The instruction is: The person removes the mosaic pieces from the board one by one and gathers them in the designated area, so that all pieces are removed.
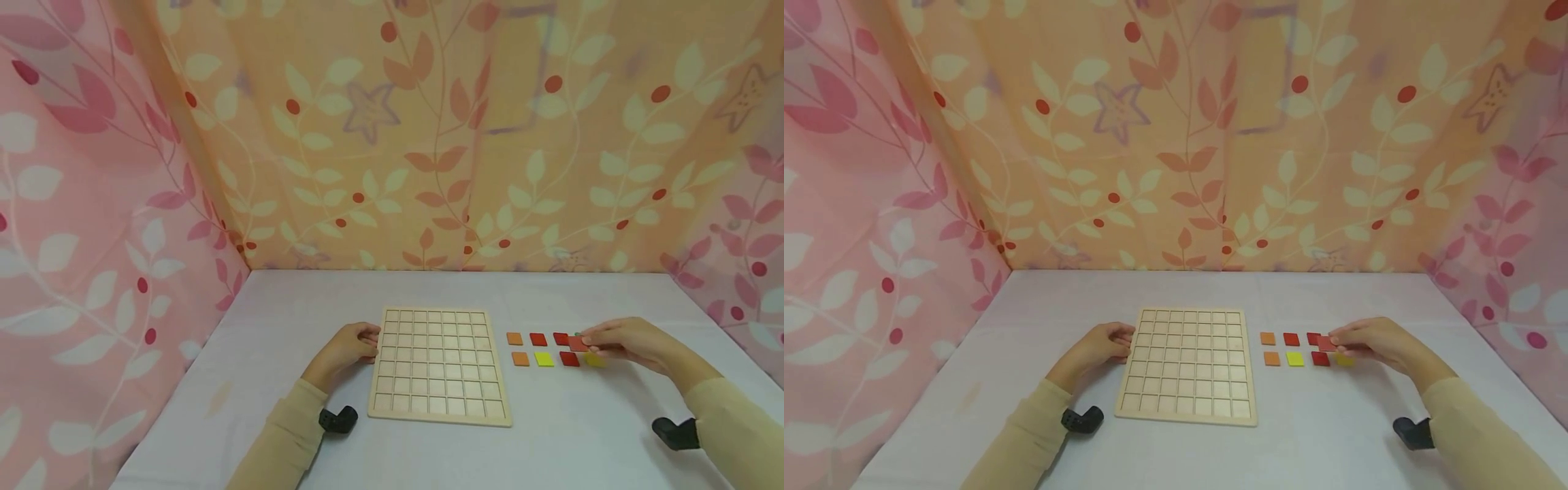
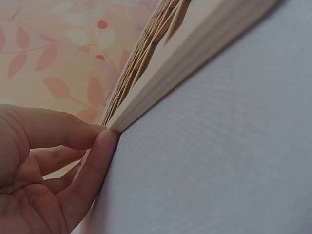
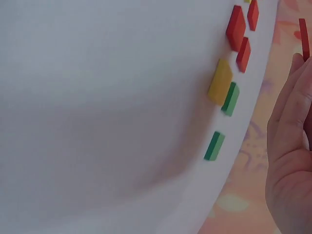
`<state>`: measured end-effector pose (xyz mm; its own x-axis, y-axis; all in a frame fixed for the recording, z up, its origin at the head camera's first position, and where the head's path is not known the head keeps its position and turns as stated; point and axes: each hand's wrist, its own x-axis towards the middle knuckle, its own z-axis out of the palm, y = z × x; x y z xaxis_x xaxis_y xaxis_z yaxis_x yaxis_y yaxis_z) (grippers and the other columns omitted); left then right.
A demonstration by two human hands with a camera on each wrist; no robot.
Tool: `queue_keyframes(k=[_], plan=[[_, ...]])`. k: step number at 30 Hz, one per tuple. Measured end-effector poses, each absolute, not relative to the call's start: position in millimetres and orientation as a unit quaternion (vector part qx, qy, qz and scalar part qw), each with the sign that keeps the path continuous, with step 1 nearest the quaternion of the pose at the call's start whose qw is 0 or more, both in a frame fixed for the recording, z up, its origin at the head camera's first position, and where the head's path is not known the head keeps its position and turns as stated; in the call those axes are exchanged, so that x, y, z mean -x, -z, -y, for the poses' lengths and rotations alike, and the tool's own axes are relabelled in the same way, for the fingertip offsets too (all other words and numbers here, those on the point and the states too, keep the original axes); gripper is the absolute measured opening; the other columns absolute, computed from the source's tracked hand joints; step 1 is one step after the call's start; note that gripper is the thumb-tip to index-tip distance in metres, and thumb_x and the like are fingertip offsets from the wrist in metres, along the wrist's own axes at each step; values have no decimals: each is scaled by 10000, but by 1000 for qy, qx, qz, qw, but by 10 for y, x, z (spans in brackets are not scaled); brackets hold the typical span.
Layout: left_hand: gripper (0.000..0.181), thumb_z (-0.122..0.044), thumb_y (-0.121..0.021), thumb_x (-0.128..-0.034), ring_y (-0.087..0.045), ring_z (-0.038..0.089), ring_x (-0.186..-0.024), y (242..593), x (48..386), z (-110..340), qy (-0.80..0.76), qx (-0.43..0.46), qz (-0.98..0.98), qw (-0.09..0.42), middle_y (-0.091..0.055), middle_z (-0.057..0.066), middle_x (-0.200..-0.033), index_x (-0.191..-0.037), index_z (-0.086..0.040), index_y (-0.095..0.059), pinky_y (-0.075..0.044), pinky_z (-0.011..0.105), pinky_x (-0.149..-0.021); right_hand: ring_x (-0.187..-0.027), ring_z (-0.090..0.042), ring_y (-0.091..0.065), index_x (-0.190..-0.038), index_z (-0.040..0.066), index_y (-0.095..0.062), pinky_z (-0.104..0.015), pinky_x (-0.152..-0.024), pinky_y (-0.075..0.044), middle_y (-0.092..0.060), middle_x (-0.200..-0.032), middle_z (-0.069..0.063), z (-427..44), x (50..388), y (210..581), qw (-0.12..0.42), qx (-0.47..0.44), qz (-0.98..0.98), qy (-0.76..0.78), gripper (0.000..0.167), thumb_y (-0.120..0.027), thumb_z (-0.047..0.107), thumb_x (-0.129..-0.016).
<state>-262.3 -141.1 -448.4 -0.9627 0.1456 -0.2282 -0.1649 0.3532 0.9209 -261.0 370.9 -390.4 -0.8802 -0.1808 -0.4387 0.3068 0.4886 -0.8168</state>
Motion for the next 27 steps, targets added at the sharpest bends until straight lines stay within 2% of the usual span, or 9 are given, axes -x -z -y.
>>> queue_keyframes(k=[7, 16, 22, 27], plan=[[464, 136, -619, -837, -574, 167, -846, 4491, 2655, 1392, -569, 3, -811, 133, -598, 135, -1026, -1293, 65, -575, -595, 268, -680, -848, -148, -691, -1232, -66, -641, -240, -814, -612, -705, -971, 23, -3893, 2584, 3922, 244, -35, -824, 510, 405, -616, 256, -989], [459, 139, -614, -832, -573, 167, -839, 4501, 2649, 1383, -569, 2, -812, 132, -599, 137, -1020, -1284, 68, -577, -592, 263, -677, -849, -160, -697, -1140, 3, -706, -231, -801, -610, -725, -972, 21, -4097, 2566, 3992, 249, -47, -826, 503, 325, -648, 272, -968], [460, 131, -620, -834, -571, 167, -841, 4490, 2639, 1388, -568, -1, -813, 129, -599, 136, -1022, -1287, 64, -580, -593, 267, -678, -823, -145, -689, -1129, 30, -725, -217, -787, -608, -719, -949, 41, -4249, 2578, 4044, 251, -59, -816, 518, 290, -628, 259, -982], [457, 132, -623, -835, -568, 169, -842, 4480, 2630, 1396, -567, 1, -813, 131, -596, 134, -1021, -1284, 59, -585, -595, 269, -672, -809, -115, -690, -1062, 85, -755, -224, -791, -612, -708, -933, 46, -4318, 2578, 4091, 253, -69, -799, 541, 204, -639, 230, -975]])
